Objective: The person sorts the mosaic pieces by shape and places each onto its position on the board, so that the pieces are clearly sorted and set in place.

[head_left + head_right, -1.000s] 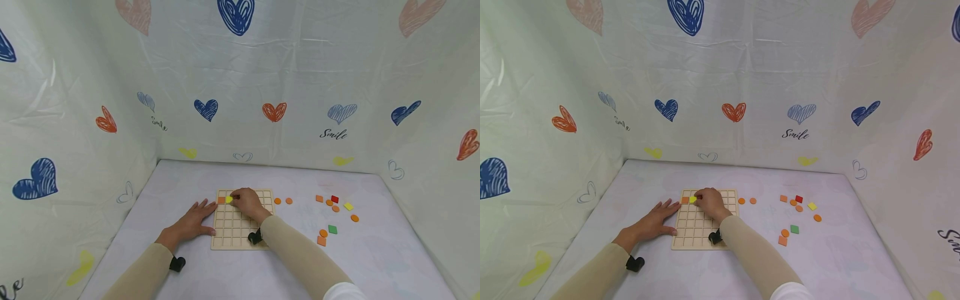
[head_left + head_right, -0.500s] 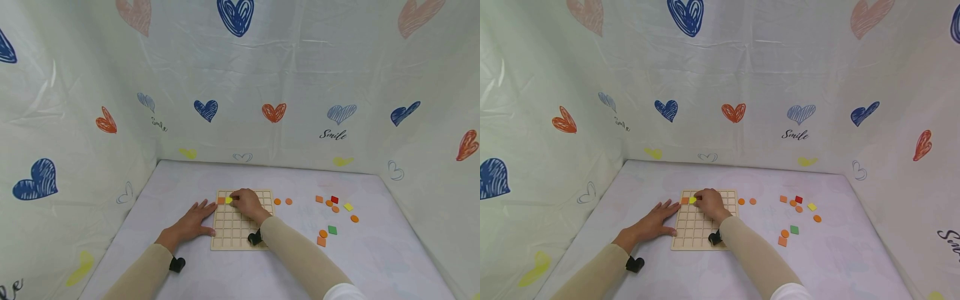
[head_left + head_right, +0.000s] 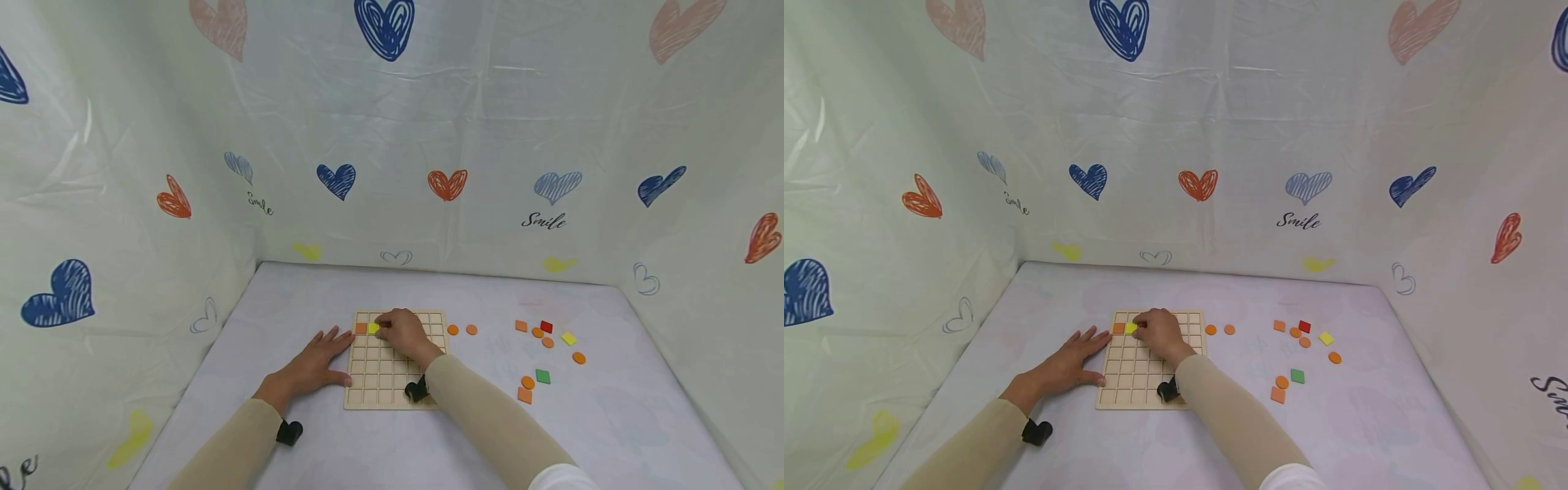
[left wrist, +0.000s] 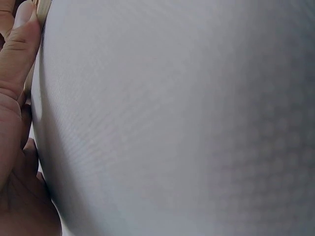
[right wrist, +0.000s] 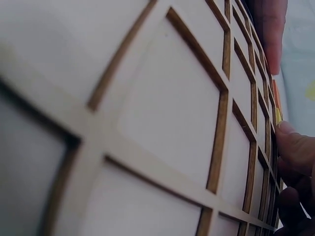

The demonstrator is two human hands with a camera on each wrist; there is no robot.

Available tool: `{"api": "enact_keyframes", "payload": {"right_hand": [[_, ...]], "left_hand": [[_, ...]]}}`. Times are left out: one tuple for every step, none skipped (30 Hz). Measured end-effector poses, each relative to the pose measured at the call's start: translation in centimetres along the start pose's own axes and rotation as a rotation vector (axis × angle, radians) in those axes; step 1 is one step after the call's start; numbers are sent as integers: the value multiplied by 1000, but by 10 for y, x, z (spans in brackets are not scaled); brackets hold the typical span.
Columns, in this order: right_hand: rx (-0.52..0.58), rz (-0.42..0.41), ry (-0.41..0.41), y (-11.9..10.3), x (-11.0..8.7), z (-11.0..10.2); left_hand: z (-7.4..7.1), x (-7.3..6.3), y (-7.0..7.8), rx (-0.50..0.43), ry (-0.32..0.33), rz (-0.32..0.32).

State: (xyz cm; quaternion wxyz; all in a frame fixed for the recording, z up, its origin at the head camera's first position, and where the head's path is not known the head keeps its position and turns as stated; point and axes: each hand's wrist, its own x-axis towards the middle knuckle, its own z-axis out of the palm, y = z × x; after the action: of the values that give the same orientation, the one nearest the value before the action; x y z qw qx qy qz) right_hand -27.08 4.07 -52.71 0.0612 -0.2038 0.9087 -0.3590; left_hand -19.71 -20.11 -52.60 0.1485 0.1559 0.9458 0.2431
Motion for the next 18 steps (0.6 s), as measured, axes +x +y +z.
{"api": "enact_keyframes", "payload": {"right_hand": [[2, 0, 3, 0, 0, 0], [5, 0, 7, 0, 0, 1], [8, -1, 11, 1, 0, 1], [6, -2, 15, 1, 0, 1], [7, -4, 17, 2, -1, 2], [7, -5, 20, 2, -1, 2], [7, -5, 21, 3, -1, 2], [9, -5, 22, 3, -1, 2], [10, -4, 21, 3, -1, 2], [11, -5, 23, 4, -2, 2], [16, -8, 26, 3, -2, 1], [17, -15, 32, 3, -3, 0], [25, -20, 37, 3, -3, -1], [32, -25, 42, 3, -4, -2], [38, -28, 48, 3, -5, -4], [43, -32, 57, 2, -5, -5], [50, -30, 64, 2, -6, -7], [63, -23, 68, 2, -7, -8]], "left_hand": [[0, 0, 0, -2, 1, -2], [0, 0, 0, -3, 2, -3], [0, 0, 1, -4, 2, -6], [0, 0, 1, -5, 3, -8], [0, 0, 1, -5, 2, -10], [0, 0, 2, -5, 3, -11], [0, 0, 2, -4, 3, -12], [1, 0, 2, -4, 2, -14], [1, 0, 2, -3, 1, -15], [1, 0, 2, -3, 0, -15], [1, 0, 2, -4, 0, -17], [1, 1, 2, -2, -1, -18], [1, 1, 3, 1, -2, -20], [1, 1, 3, 4, -2, -22], [0, 1, 3, 5, -1, -23], [1, 1, 3, 6, -1, -24], [1, 1, 3, 7, -2, -28], [1, 1, 3, 9, -2, -31]]}}
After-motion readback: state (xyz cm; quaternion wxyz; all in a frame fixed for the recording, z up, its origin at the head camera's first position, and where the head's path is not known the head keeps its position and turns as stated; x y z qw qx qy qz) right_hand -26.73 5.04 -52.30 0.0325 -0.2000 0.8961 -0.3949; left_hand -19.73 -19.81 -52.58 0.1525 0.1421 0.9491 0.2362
